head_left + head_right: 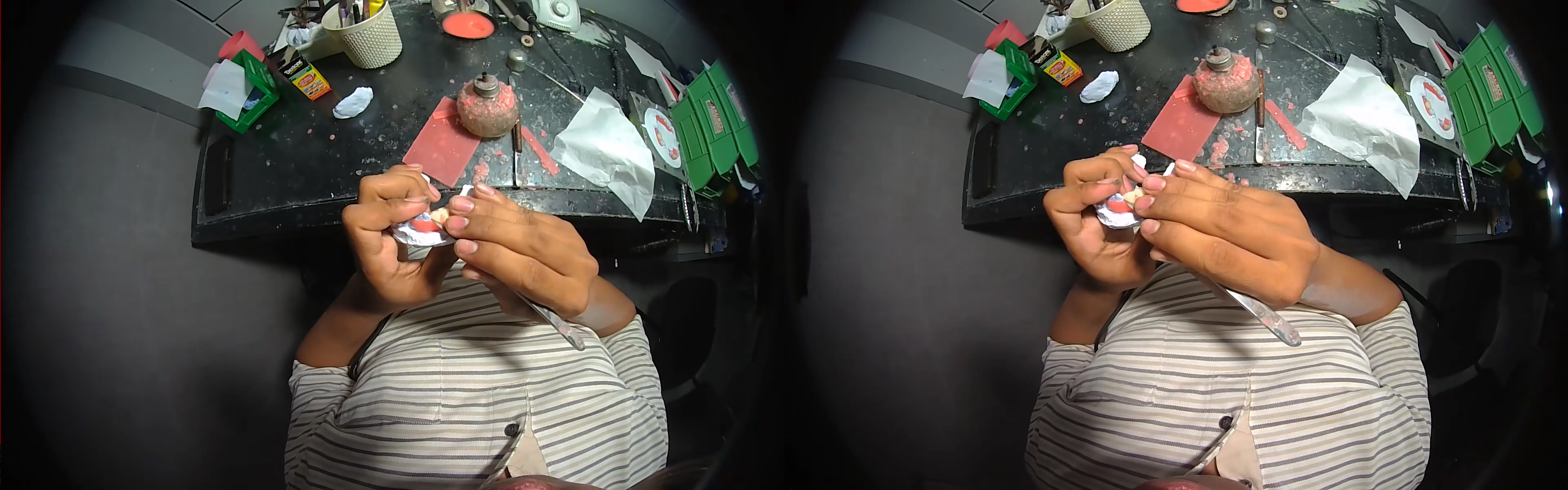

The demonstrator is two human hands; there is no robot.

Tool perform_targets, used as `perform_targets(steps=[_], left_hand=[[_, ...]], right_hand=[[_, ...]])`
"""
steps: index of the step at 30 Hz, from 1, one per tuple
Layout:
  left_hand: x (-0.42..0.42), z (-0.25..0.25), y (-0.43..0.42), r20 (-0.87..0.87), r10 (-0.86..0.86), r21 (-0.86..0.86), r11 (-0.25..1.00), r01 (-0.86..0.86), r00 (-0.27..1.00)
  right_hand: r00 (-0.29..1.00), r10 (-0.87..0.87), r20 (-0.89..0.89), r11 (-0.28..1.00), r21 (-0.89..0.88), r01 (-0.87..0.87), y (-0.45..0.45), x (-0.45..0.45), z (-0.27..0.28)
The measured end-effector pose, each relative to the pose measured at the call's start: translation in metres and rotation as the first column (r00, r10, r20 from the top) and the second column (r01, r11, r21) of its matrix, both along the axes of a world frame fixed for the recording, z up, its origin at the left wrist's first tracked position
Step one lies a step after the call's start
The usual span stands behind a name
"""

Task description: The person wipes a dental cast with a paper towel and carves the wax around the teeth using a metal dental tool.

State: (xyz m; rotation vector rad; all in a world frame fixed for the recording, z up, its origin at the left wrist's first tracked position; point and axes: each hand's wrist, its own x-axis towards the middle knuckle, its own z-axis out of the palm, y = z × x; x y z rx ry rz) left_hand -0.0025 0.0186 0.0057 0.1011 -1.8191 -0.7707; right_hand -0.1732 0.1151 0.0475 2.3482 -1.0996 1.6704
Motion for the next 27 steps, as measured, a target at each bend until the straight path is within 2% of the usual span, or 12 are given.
perform_targets(steps=[16,19,22,24,26,27], left_hand=[[0.001,0.001,0.003,0.013,0.009,0.028,1.0,-0.01,1.0],[0.001,-0.002,0.001,0.025,0.028,0.0,1.0,-0.028,0.999],[-0.004,0.004,0.001,-0.016,0.006,-0.04,0.999,-0.007,1.0],[-0.002,0.006,0.0,-0.008,0.006,-0.036,0.999,-0.006,1.0],[-0.001,0.005,-0.001,-0.002,0.003,-0.031,1.0,-0.003,1.0],[0.0,0.004,-0.001,-0.003,-0.003,-0.023,1.0,0.003,1.0]], right_hand=[[1.0,-0.015,0.007,1.0,-0.007,0.015,-0.001,0.0,-0.001],[0.998,0.053,-0.016,0.998,0.044,-0.052,0.001,-0.003,0.003],[0.998,0.004,0.056,0.997,0.076,-0.008,0.004,-0.001,0.002],[0.972,0.01,0.233,0.996,0.086,-0.031,0.005,0.0,-0.001],[0.977,0.016,0.211,0.994,0.104,-0.039,0.006,-0.005,-0.003],[0.942,0.068,0.329,0.994,0.062,-0.093,0.005,-0.003,-0.009]])
